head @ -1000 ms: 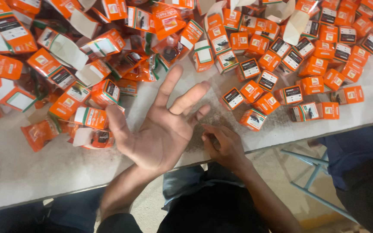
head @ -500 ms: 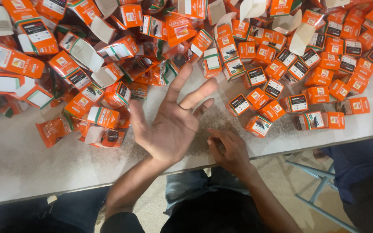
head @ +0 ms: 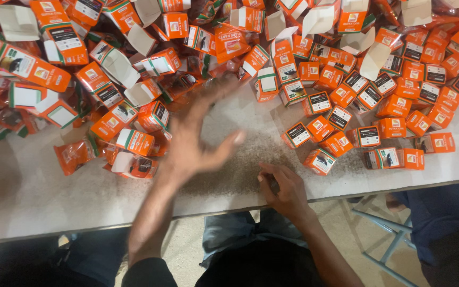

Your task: The person picks up flat orange cardboard boxes from a large pile on the table, folds the flaps to close and shape each box by hand, and places the finished boxes back onto the table with the other completed boxes, repeating this for one box at a time.

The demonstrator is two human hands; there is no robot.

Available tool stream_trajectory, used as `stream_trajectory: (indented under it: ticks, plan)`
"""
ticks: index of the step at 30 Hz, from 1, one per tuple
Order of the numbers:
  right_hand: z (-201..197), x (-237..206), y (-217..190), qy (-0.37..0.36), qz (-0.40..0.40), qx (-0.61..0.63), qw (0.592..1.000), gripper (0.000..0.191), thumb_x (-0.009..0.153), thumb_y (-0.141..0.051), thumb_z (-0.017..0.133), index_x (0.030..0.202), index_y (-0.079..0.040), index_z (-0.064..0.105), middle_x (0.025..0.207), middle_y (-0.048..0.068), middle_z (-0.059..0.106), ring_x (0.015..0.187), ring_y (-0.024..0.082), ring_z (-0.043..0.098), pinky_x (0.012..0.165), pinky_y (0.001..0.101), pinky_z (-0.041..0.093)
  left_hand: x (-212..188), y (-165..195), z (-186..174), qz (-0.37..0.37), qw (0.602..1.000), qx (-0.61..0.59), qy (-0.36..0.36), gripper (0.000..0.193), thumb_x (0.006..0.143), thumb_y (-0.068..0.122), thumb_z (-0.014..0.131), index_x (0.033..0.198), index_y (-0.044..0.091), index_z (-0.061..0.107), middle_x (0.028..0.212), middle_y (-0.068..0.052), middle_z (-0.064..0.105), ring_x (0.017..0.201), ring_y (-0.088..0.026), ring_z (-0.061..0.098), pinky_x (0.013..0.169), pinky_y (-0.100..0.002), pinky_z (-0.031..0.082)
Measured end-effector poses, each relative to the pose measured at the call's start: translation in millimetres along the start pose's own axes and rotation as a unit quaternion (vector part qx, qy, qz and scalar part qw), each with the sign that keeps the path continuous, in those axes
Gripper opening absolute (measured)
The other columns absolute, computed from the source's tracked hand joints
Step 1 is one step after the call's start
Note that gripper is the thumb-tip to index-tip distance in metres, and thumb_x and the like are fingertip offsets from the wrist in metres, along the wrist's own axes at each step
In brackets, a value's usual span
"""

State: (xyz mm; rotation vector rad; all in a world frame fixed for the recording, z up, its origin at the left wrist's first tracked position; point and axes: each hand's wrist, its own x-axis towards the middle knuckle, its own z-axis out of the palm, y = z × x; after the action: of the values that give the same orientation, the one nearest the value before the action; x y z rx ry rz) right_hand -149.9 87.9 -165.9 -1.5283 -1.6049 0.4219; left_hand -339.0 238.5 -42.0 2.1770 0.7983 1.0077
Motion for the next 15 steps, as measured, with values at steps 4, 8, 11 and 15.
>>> stream_trajectory:
  ticks: [4,8,11,15]
  plan:
    - [-2.0,29.9,-16.4,-0.109,0.06,-0.074,0.99,0.037,0.089,-0.026,0.073,0.123,-0.012,0.067,0.091,0.008,0.073,0.081,0.028,0.072,0.07,0.0437,0.057,33.3,-69.3,-29.8,-0.106,0.868,0.483,-0.046,0.107,0.071,0.055,0.084,0.156,0.009,0.038,0.161,-0.023,0.038,0.15,-0.042,0.032,0.115,-0.068,0.02]
    - [20.5,108.1,-29.1,-0.078,-0.094,-0.22,0.968,0.065,0.085,-0.029,0.072,0.141,-0.006,0.049,0.124,0.023,0.06,0.11,0.042,0.059,0.092,0.0553,0.049,26.5,-105.7,-18.5,-0.178,0.839,0.511,-0.063,0.107,0.073,0.054,0.084,0.158,0.013,0.033,0.16,-0.032,0.03,0.144,-0.046,0.029,0.111,-0.073,0.018]
    - [24.3,168.4,-34.3,0.084,-0.078,-0.359,0.926,0.061,0.083,-0.019,0.069,0.14,-0.004,0.052,0.134,0.023,0.056,0.124,0.039,0.054,0.095,0.0534,0.048,15.7,-101.9,-18.1,-0.109,0.858,0.501,-0.031,0.095,0.078,0.048,0.082,0.157,0.015,0.04,0.157,-0.026,0.036,0.146,-0.044,0.033,0.112,-0.075,0.018]
    - [4.4,183.2,-43.4,0.061,0.018,-0.35,0.935,0.06,0.082,-0.018,0.071,0.138,-0.003,0.053,0.132,0.023,0.057,0.12,0.04,0.054,0.093,0.0534,0.049,-9.9,-90.2,-3.9,0.024,0.913,0.406,0.039,0.057,0.089,0.028,0.08,0.139,0.015,0.057,0.152,-0.011,0.054,0.145,-0.035,0.049,0.121,-0.06,0.034]
